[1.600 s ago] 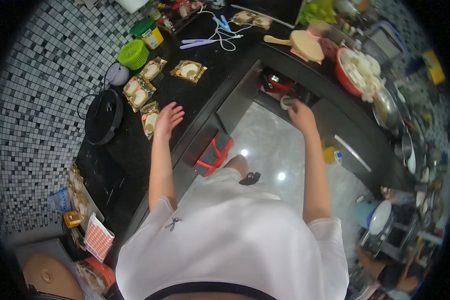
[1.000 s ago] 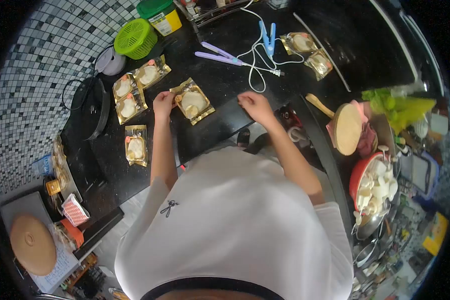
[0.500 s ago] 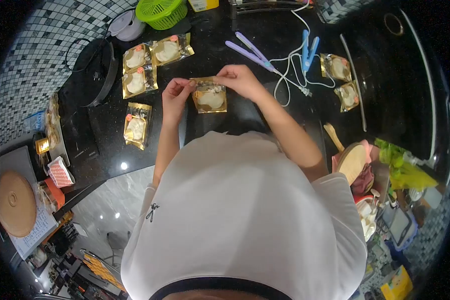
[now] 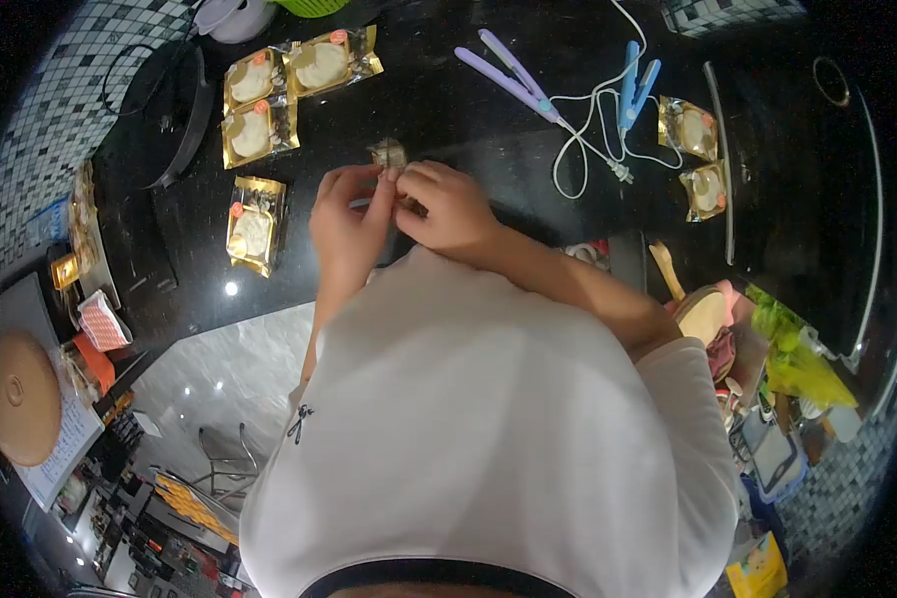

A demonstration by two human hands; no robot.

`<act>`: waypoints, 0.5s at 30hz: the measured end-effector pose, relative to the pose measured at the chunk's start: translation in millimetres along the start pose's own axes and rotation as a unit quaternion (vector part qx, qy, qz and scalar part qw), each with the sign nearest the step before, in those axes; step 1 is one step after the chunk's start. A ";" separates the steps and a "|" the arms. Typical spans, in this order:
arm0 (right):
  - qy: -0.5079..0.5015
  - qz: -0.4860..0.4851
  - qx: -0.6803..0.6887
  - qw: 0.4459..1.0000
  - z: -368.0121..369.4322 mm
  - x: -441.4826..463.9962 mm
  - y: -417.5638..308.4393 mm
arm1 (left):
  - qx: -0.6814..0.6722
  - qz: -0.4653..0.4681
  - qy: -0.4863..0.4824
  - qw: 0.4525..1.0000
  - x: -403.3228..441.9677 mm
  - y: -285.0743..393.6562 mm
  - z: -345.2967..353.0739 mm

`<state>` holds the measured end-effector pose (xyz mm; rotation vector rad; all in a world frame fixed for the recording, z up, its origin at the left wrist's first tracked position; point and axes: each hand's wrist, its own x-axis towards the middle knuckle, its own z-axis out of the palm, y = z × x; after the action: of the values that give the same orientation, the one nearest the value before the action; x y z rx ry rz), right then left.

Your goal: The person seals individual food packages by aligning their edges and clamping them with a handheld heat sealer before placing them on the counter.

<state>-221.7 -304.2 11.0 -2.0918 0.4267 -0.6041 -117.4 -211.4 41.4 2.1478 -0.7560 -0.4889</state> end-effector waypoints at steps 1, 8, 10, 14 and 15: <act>-0.018 -0.019 0.007 1.000 2.5 0.2 0.8 | -0.009 -0.009 -0.003 1.000 -2.1 -2.5 -2.3; -0.067 -0.071 0.099 0.990 -17.7 14.0 23.0 | 0.061 0.044 -0.003 0.997 -14.8 -5.1 -13.2; -0.094 -0.027 0.108 0.989 -24.6 12.8 29.1 | 0.106 0.075 0.000 0.992 -19.5 -0.6 -9.8; -0.104 0.026 0.115 0.988 -24.1 10.7 28.2 | 0.134 0.129 0.015 0.982 -27.4 -8.8 3.6; -0.090 0.032 0.124 0.988 -23.0 10.9 28.9 | 0.131 0.134 0.021 0.982 -26.8 -13.6 6.6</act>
<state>-227.9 -340.8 0.8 -1.8670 0.2984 -0.4030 -136.4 -190.5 29.1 2.2413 -1.1182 -0.2097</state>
